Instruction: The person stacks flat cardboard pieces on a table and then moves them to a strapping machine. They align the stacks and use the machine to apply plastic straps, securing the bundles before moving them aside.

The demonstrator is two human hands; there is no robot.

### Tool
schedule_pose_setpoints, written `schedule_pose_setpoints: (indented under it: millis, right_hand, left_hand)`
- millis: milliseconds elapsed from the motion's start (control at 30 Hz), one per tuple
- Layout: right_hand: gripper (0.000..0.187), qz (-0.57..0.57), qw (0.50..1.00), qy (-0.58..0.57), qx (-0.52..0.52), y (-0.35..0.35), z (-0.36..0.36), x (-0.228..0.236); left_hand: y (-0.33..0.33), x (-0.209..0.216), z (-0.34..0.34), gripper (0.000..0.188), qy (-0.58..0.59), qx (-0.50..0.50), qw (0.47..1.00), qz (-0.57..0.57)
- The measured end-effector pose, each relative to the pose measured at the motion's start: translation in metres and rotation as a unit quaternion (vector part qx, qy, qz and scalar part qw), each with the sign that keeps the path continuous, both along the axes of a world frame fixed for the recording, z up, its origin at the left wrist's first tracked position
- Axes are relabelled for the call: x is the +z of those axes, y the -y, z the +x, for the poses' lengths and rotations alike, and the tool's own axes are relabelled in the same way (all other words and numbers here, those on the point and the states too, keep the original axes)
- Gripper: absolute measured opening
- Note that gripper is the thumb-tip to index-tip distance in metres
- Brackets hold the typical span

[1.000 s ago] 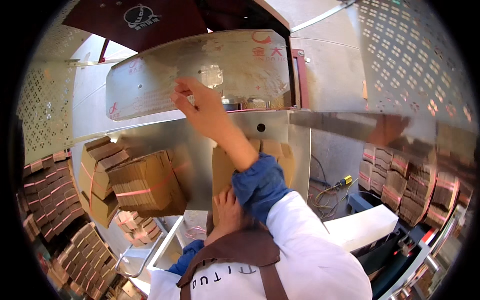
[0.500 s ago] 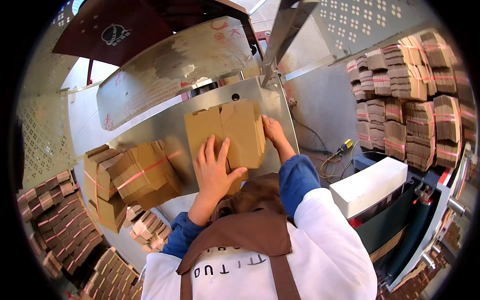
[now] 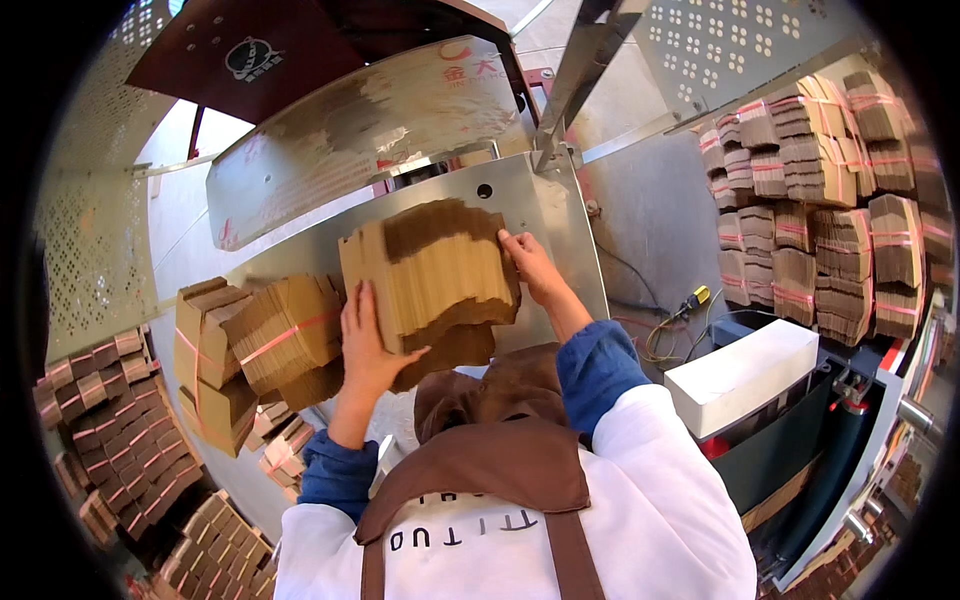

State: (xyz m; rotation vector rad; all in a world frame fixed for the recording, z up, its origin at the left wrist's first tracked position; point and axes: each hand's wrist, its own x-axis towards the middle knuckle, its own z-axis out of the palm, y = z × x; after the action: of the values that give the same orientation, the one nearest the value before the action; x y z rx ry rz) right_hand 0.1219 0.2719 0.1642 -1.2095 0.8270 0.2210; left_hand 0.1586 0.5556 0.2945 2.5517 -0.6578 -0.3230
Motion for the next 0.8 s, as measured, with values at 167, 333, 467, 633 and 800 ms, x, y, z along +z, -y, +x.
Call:
schedule_pose_setpoints:
  millis: [167,333,467,633,800]
  right_hand:
    - [0.03,-0.128,0.982,0.117,0.075,-0.009,-0.008,0.054]
    - [0.04,-0.137,0.961,0.172,0.17,0.005,-0.031,0.051]
    - [0.064,-0.19,0.938,0.196,0.214,0.015,-0.04,0.021]
    - [0.061,-0.241,0.936,0.167,0.197,-0.004,-0.022,0.041]
    - [0.071,-0.243,0.939,0.116,0.213,0.013,-0.005,0.099]
  left_hand:
    - [-0.051,-0.083,-0.007,0.106,-0.236,0.117,0.914,-0.309]
    - [-0.062,-0.141,-0.021,0.09,-0.317,0.094,0.919,-0.215]
    - [-0.052,-0.139,-0.017,0.086,-0.233,0.052,0.949,-0.206]
    - [-0.033,-0.123,-0.019,0.07,-0.346,0.112,0.859,-0.36]
    - [-0.027,-0.046,0.0,0.052,-0.25,0.083,0.922,-0.285]
